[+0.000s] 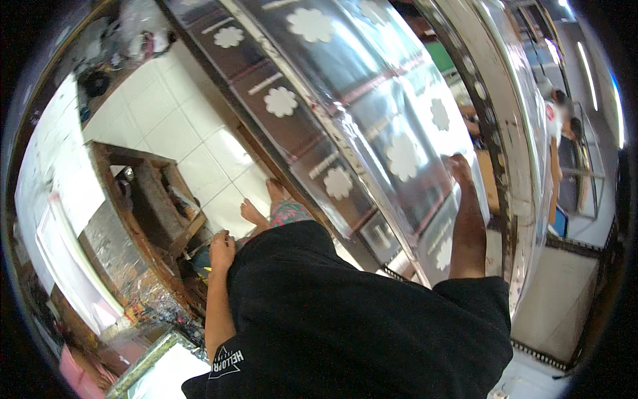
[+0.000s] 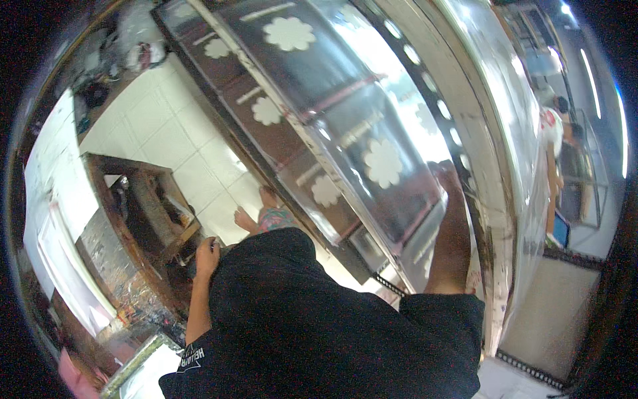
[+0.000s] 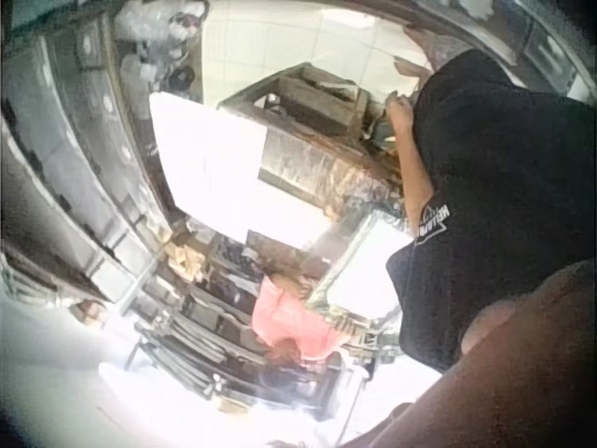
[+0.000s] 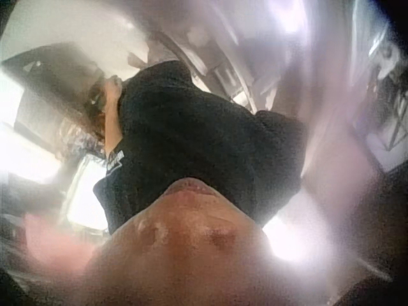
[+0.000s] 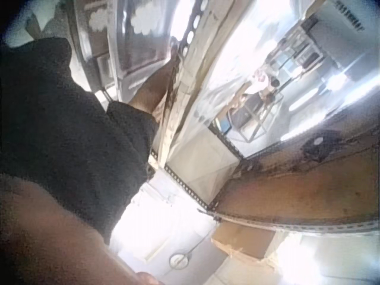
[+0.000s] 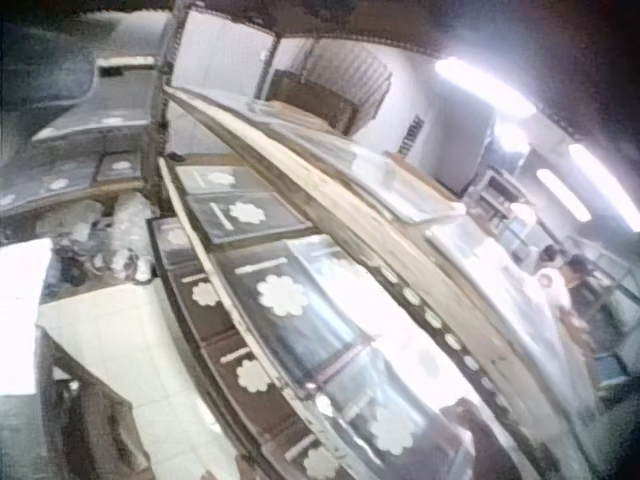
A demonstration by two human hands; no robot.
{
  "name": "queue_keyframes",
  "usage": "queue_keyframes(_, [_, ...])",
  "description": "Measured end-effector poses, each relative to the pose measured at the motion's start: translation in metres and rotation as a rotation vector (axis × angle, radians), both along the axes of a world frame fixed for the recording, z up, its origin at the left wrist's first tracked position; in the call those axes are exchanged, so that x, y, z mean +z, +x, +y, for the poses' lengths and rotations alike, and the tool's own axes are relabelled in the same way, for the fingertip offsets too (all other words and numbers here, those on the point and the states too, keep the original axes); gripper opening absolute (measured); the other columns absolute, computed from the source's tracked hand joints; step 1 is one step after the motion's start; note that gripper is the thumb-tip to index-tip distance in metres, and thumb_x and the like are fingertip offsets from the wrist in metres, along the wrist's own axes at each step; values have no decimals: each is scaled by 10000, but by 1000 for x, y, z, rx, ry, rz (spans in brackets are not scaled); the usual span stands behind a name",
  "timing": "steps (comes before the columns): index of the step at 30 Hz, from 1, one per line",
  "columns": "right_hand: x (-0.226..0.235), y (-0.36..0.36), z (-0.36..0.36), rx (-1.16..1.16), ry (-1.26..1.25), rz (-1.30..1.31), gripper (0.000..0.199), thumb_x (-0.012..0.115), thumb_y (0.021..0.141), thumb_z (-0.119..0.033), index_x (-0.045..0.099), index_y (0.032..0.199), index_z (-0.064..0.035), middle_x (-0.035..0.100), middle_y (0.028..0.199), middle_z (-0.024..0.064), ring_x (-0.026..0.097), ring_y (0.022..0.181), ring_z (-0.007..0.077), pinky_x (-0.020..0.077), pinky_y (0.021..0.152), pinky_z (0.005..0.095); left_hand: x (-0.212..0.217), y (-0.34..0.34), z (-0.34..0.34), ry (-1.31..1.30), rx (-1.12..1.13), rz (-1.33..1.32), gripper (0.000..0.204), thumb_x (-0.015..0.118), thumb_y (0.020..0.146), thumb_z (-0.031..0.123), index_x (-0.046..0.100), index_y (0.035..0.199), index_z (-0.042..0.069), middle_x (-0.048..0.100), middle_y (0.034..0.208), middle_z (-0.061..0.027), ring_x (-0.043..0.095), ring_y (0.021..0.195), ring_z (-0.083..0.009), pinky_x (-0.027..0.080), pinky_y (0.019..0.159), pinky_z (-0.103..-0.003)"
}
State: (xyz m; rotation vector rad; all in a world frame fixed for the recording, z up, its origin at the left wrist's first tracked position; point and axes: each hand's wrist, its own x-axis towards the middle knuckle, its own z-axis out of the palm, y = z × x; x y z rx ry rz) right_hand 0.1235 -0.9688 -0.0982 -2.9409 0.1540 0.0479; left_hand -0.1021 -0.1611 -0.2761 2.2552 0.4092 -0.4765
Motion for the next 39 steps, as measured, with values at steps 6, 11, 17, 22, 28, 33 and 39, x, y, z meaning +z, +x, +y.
queue_keyframes(6, [40,50,-48,205,-90,-704,222,625,932,-148,655,1088,8,680,1063,116,631,1005,243,503,895,376,6,18,-4,-160,95,-98,329,609,906,196,660,1159,-8,640,1139,-235,615,1069,-396,489,957,-464])
queue_keyframes(11, [15,108,199,37,434,-403,277,575,964,-140,626,1200,-2,676,1117,118,664,975,250,531,876,370,69,31,17,21,235,-214,309,616,910,218,658,1160,42,641,1107,-200,625,1040,-386,503,923,-473])
queue_keyframes(17, [72,126,423,428,732,-187,281,519,1018,-130,577,1279,-43,672,1055,116,643,946,200,505,874,338,133,47,30,-25,444,-508,296,629,918,174,642,1176,30,620,1098,-166,638,996,-358,522,858,-448])
queue_keyframes(22, [60,100,559,604,941,83,231,548,1007,-88,608,1214,-3,637,1102,87,641,958,167,506,873,297,178,33,54,134,633,-692,288,637,914,152,632,1172,25,590,1134,-152,605,1039,-358,505,872,-435])
queue_keyframes(28, [37,51,627,845,1011,252,196,574,976,-59,642,1148,9,646,1114,99,654,976,179,509,872,292,234,13,110,715,747,-756,538,718,811,140,546,1301,-2,533,1256,-211,512,1175,-391,417,999,-511])
queue_keyframes(33, [28,29,633,916,906,233,184,595,954,-62,660,1108,15,657,1085,110,646,956,181,506,869,293,244,24,188,1184,726,-543,737,757,784,195,433,1406,-33,472,1336,-212,445,1257,-362,351,1042,-555])
queue_keyframes(39, [20,7,621,788,894,371,196,621,938,-76,665,1108,10,657,1051,99,635,927,167,501,853,285,162,51,264,1121,665,-173,450,670,853,216,582,1239,1,596,1135,-131,575,1065,-289,402,943,-487])
